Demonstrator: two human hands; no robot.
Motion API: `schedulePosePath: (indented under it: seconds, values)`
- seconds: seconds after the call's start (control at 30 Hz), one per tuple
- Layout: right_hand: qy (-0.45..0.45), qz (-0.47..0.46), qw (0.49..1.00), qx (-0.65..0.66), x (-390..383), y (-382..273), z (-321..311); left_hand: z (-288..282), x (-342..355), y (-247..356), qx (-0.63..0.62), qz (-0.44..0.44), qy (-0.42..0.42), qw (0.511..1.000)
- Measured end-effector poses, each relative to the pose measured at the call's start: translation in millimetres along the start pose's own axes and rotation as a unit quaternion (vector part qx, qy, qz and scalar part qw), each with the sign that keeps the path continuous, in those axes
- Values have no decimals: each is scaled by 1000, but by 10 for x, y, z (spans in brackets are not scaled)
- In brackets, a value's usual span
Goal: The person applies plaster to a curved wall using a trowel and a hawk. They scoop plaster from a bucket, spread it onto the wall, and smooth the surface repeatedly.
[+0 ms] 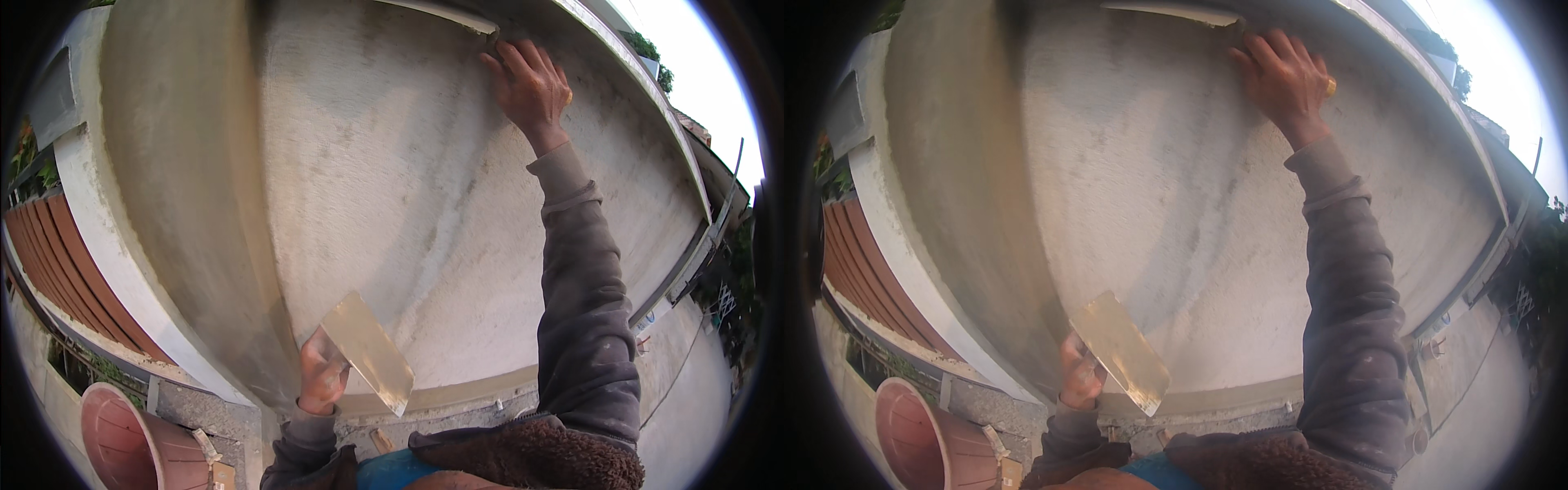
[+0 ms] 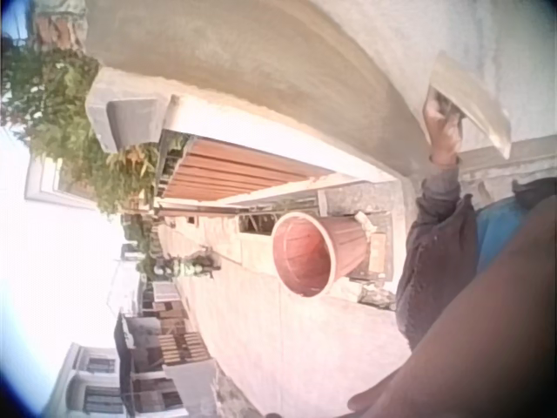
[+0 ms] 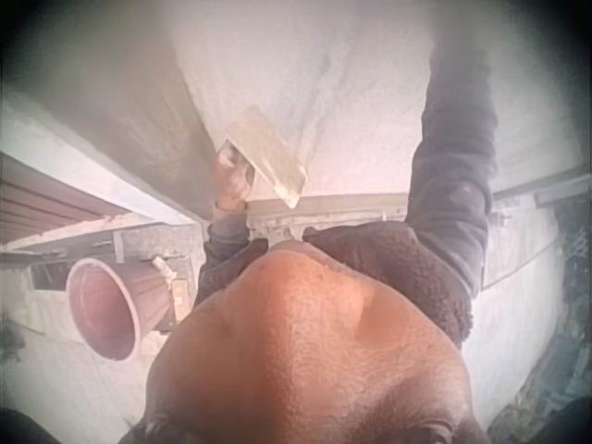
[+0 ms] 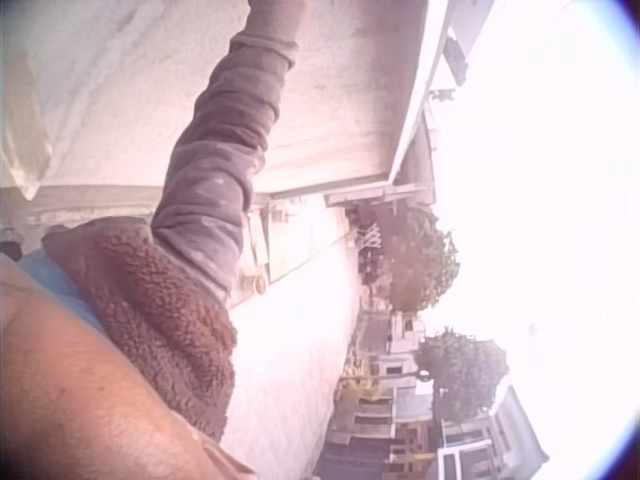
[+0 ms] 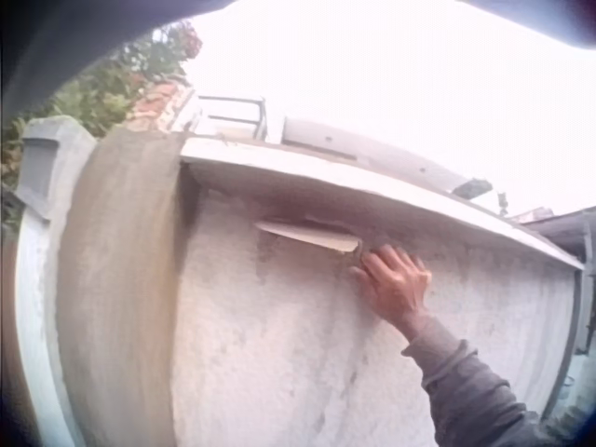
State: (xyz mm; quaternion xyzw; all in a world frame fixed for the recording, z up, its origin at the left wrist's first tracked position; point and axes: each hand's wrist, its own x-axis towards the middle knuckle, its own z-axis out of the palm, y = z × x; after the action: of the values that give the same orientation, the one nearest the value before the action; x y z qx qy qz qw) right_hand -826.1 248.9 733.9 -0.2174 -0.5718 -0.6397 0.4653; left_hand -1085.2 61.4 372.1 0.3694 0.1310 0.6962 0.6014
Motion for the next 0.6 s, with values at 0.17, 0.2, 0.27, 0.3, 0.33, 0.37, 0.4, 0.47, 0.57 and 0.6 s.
schedulePosePath:
  seconds: [0.17, 0.2, 0.27, 0.3, 0.33, 0.37, 0.4, 0.47, 0.57, 0.6]
  values:
    - [18, 12, 1000, 10, 210, -91, 91, -92, -40, -6, 1, 13, 7, 1000]
    - [15, 16, 1000, 8, 243, -110, 72, -86, -56, 7, 4, 10, 14, 1000]
    - [18, 17, 1000, 5, 303, -106, 36, -57, -61, 41, 10, 7, 22, 1000]
    - [22, 15, 1000, 7, 321, -89, 18, -60, -58, 43, 9, 7, 20, 1000]
    - [25, 14, 1000, 8, 327, -72, 0, -67, -64, 45, 9, 6, 18, 1000]
    - [28, 11, 1000, 8, 337, -51, -37, -74, -67, 44, 9, 5, 15, 1000]
    - [31, 8, 999, 8, 356, -28, -96, -78, -61, 37, 4, 6, 12, 1000]
    - [39, 5, 999, 20, 392, -40, -194, -102, -64, 23, -1, 10, 14, 1000]
    - [84, -2, 994, 72, 422, 1, -297, -148, -38, -18, -42, 26, -16, 999]
    - [121, -3, 987, 110, 393, 50, -278, -145, -34, -19, -38, 18, -13, 999]
